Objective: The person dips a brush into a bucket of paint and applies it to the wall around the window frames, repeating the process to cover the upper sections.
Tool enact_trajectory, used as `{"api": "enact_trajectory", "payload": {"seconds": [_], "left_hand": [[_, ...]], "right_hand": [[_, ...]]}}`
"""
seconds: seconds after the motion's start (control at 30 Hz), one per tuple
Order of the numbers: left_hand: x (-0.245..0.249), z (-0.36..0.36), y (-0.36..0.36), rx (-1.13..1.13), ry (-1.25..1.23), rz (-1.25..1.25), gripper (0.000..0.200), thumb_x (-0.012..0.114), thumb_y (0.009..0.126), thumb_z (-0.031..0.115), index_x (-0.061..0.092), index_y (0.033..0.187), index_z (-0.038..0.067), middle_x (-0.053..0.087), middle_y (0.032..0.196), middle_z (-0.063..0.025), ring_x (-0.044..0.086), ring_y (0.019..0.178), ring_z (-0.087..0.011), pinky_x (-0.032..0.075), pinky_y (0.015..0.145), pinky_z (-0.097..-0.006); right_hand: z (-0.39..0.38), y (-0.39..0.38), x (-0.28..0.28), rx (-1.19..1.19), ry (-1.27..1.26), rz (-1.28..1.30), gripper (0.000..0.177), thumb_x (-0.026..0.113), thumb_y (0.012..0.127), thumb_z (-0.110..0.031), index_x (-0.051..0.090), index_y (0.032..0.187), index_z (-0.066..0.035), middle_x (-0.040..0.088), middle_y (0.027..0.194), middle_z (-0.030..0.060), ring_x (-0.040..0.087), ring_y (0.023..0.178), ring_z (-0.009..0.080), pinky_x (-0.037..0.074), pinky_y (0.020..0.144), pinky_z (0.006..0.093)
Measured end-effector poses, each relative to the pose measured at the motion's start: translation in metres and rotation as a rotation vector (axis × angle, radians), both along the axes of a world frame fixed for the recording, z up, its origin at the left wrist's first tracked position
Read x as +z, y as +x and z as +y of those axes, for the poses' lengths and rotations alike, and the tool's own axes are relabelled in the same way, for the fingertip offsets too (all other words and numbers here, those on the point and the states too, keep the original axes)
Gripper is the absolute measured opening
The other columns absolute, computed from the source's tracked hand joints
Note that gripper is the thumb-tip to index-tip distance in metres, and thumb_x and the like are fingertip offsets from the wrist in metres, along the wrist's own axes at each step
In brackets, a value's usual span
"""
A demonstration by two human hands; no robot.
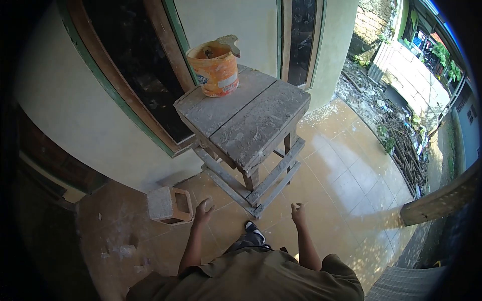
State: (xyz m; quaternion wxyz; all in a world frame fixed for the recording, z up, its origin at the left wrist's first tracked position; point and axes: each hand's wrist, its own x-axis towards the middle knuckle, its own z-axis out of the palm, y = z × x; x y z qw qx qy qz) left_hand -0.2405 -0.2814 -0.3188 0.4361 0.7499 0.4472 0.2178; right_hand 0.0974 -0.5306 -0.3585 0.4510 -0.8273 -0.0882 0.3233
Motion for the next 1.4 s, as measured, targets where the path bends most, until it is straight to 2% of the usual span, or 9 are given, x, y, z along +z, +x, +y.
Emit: {"api": "enact_trajectory", "payload": {"seconds": [0.13, 0.2, 0.33, 0.4, 0.6, 0.8, 1.03, 1.2, 1.4], "left_hand": [[-0.120, -0.104, -0.083, 0.181, -0.406, 0.078, 0.033, 0.063, 0.082, 0.021, 0.062, 0.104, -0.003, 0.067, 0.095, -0.0117, 0.064, 0.086, -0.0192, 0.049, 0.078, -0.0293], [-0.144, -0.159, -0.133, 0.253, -0.840, 0.378, 0.036, 0.068, 0.077, 0.024, 0.063, 0.102, -0.001, 0.067, 0.090, -0.0085, 0.063, 0.081, -0.0162, 0.049, 0.071, -0.0299], [-0.133, -0.237, -0.184, 0.259, -0.931, 0.612, 0.039, 0.067, 0.077, 0.022, 0.060, 0.109, 0.001, 0.065, 0.096, -0.0107, 0.063, 0.083, -0.0197, 0.049, 0.070, -0.0330], [-0.071, -0.255, -0.172, 0.469, -0.940, 0.399, 0.039, 0.064, 0.078, 0.021, 0.059, 0.111, 0.001, 0.064, 0.100, -0.0111, 0.064, 0.086, -0.0223, 0.049, 0.070, -0.0332], [-0.134, -0.265, -0.227, 0.488, -0.952, 0.260, 0.034, 0.060, 0.082, 0.021, 0.059, 0.110, 0.001, 0.063, 0.102, -0.0092, 0.063, 0.090, -0.0236, 0.048, 0.072, -0.0339], [-0.105, -0.254, -0.218, 0.546, -0.789, 0.096, 0.038, 0.058, 0.084, 0.025, 0.058, 0.113, 0.001, 0.062, 0.105, -0.0110, 0.063, 0.092, -0.0235, 0.048, 0.075, -0.0348], [-0.076, -0.131, -0.219, 0.338, -0.507, 0.186, 0.034, 0.058, 0.086, 0.024, 0.062, 0.111, 0.002, 0.066, 0.097, -0.0127, 0.063, 0.089, -0.0214, 0.050, 0.071, -0.0338], [-0.011, -0.008, -0.188, 0.263, -0.258, 0.153, 0.039, 0.061, 0.083, 0.026, 0.059, 0.111, -0.001, 0.063, 0.104, -0.0176, 0.060, 0.098, -0.0278, 0.044, 0.087, -0.0351], [0.156, 0.072, -0.093, 0.045, 0.191, 0.169, 0.039, 0.063, 0.081, 0.021, 0.056, 0.113, 0.000, 0.060, 0.108, -0.0178, 0.058, 0.102, -0.0280, 0.044, 0.087, -0.0363]], "right_hand": [[-0.103, -0.050, -0.206, 0.377, -0.282, -0.092, 0.051, 0.062, 0.085, -0.030, 0.041, 0.118, 0.001, 0.056, 0.070, 0.0118, 0.058, 0.060, 0.0195, 0.050, 0.049, 0.0341], [-0.136, -0.095, -0.163, 0.257, -0.365, 0.193, 0.041, 0.061, 0.083, -0.028, 0.050, 0.106, 0.004, 0.055, 0.064, 0.0110, 0.057, 0.055, 0.0206, 0.051, 0.049, 0.0367], [-0.216, -0.150, -0.216, 0.295, -0.556, 0.314, 0.030, 0.057, 0.082, -0.024, 0.060, 0.070, 0.004, 0.058, 0.060, 0.0111, 0.061, 0.058, 0.0244, 0.053, 0.053, 0.0390], [-0.224, -0.169, -0.178, 0.311, -0.567, 0.281, 0.031, 0.058, 0.080, -0.024, 0.063, 0.070, 0.005, 0.062, 0.062, 0.0135, 0.064, 0.063, 0.0248, 0.053, 0.059, 0.0383], [-0.227, -0.166, -0.153, 0.314, -0.479, 0.306, 0.030, 0.060, 0.080, -0.025, 0.064, 0.077, 0.004, 0.062, 0.066, 0.0109, 0.062, 0.062, 0.0219, 0.051, 0.056, 0.0356], [-0.185, -0.115, -0.144, 0.329, -0.371, 0.325, 0.039, 0.059, 0.085, -0.030, 0.051, 0.108, 0.001, 0.059, 0.079, 0.0124, 0.059, 0.068, 0.0222, 0.052, 0.059, 0.0382], [-0.099, -0.045, -0.060, 0.154, 0.075, 0.207, 0.046, 0.057, 0.088, -0.033, 0.044, 0.120, -0.001, 0.060, 0.091, 0.0140, 0.060, 0.076, 0.0214, 0.051, 0.063, 0.0353], [-0.031, 0.008, 0.037, 0.214, 0.279, -0.075, 0.043, 0.055, 0.090, -0.032, 0.046, 0.119, -0.003, 0.060, 0.090, 0.0126, 0.059, 0.078, 0.0179, 0.049, 0.062, 0.0299], [0.067, 0.076, 0.206, 0.168, 0.670, -0.520, 0.030, 0.051, 0.093, -0.026, 0.052, 0.114, -0.005, 0.062, 0.088, 0.0098, 0.059, 0.079, 0.0150, 0.048, 0.067, 0.0274]]}}
